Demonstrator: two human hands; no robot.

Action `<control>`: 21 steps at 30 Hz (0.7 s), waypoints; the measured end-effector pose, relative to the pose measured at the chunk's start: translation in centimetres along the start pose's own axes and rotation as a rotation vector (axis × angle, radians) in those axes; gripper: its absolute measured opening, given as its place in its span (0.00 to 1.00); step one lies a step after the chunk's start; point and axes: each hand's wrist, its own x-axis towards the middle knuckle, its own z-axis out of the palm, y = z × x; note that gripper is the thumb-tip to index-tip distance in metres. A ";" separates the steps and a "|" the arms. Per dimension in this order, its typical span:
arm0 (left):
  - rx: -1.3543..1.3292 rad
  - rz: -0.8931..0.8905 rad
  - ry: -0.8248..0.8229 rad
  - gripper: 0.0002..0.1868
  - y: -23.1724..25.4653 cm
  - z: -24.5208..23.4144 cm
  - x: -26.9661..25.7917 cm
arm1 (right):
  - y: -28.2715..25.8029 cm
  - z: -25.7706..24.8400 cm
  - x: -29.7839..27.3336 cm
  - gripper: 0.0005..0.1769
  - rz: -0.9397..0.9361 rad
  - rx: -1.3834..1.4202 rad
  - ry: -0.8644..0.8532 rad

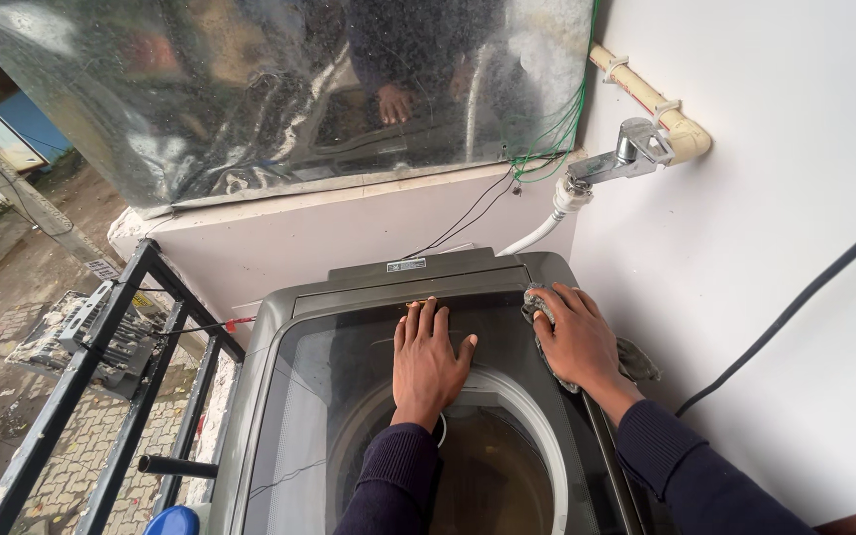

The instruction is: The person wipes the top surface and the transparent lid of a top-loading washing machine using a cloth. The cleaning is performed on a balcony, with the person systematically wiping different sections of the appliance's exterior.

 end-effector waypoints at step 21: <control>-0.030 -0.022 -0.004 0.35 0.4 -0.5 0.0 | 3.0 4.8 12.3 0.31 0.251 0.034 -0.106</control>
